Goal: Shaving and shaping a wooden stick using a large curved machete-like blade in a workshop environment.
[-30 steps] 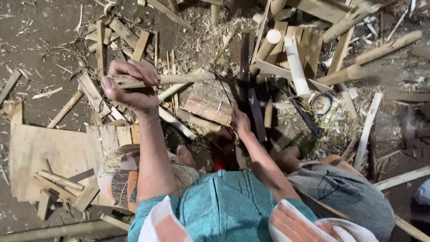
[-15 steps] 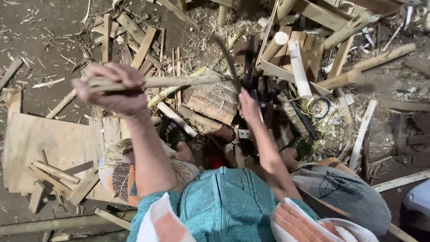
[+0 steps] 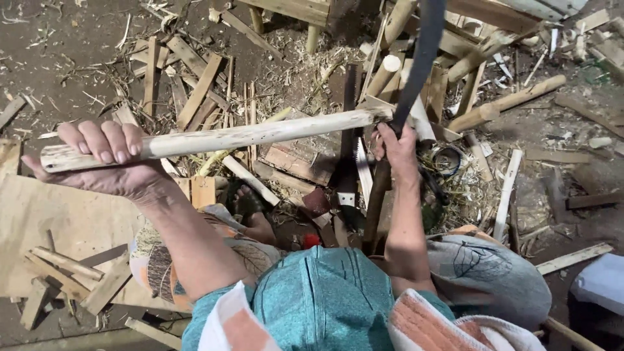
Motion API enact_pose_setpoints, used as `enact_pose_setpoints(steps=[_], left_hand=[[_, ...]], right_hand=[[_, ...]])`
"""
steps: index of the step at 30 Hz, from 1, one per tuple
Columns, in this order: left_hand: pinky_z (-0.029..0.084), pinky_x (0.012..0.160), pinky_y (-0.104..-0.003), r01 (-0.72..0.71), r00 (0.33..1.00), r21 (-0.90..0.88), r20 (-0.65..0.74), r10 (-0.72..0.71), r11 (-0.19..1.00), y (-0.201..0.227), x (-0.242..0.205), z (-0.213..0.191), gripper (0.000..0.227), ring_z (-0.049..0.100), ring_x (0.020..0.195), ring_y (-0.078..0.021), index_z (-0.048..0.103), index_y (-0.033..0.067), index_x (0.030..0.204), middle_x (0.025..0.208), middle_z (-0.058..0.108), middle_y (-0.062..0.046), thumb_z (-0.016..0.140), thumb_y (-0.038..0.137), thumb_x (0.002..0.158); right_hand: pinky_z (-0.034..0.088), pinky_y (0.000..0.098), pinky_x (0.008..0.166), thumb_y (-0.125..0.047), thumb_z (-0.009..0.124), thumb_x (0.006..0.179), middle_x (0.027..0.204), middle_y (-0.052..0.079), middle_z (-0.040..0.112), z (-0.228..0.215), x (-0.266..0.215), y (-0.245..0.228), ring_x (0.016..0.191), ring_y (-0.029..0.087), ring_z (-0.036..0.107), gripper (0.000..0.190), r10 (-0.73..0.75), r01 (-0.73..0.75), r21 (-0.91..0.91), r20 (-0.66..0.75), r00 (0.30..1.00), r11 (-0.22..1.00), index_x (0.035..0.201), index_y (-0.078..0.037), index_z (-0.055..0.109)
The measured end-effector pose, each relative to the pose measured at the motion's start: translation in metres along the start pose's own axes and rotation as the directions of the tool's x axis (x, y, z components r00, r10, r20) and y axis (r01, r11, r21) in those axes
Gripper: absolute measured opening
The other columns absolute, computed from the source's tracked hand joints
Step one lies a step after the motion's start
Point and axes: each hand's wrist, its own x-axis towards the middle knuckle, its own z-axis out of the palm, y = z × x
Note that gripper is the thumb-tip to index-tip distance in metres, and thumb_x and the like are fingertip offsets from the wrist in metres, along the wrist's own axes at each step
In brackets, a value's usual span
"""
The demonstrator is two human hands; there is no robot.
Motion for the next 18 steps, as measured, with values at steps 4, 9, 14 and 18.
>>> enact_pose_setpoints(steps=[4,9,14,18], left_hand=[[0.032,0.036,-0.023,0.065,0.986,-0.023,0.157,-0.061,0.998,0.002,0.001,-0.019,0.043,0.03,0.034,-0.0055,0.046,0.0169,0.062,0.046,0.036,0.007,0.041,0.057,0.076],[0.033,0.036,-0.023,0.026,0.986,-0.009,0.167,-0.025,1.0,0.001,-0.003,-0.007,0.044,0.033,0.034,-0.0054,0.044,0.0177,0.06,0.047,0.037,0.007,0.039,0.058,0.076],[0.045,0.035,-0.026,-0.185,0.97,0.101,0.178,0.165,0.978,-0.019,-0.01,0.009,0.053,0.045,0.039,-0.0098,0.053,0.0153,0.067,0.05,0.043,0.003,0.039,0.065,0.075],[0.033,0.033,-0.029,-0.192,0.98,0.083,-0.035,0.195,0.978,-0.02,-0.017,0.046,0.047,0.03,0.033,-0.012,0.044,0.0127,0.061,0.044,0.036,0.002,0.047,0.059,0.071]], right_hand=[[0.04,0.0177,0.034,-0.016,0.061,0.091,0.073,0.006,0.063,0.002,-0.011,-0.031,0.041,0.006,0.048,0.021,-0.103,0.102,0.055,0.007,0.995,0.993,0.104,-0.003,0.052],[0.038,0.0168,0.034,-0.021,0.064,0.089,0.074,0.006,0.062,-0.001,-0.018,-0.041,0.041,0.006,0.047,0.045,-0.109,0.108,0.083,0.012,0.994,0.991,0.128,-0.005,0.048],[0.038,0.0162,0.034,-0.036,0.065,0.084,0.081,0.004,0.062,0.01,-0.023,-0.051,0.042,0.004,0.048,0.064,-0.101,0.098,0.027,0.137,0.985,0.995,0.136,-0.011,0.038],[0.042,0.0166,0.036,-0.035,0.061,0.089,0.08,0.001,0.062,0.019,-0.026,-0.03,0.045,0.004,0.05,0.038,-0.055,0.039,0.057,0.307,0.95,0.998,0.117,-0.01,0.052]])
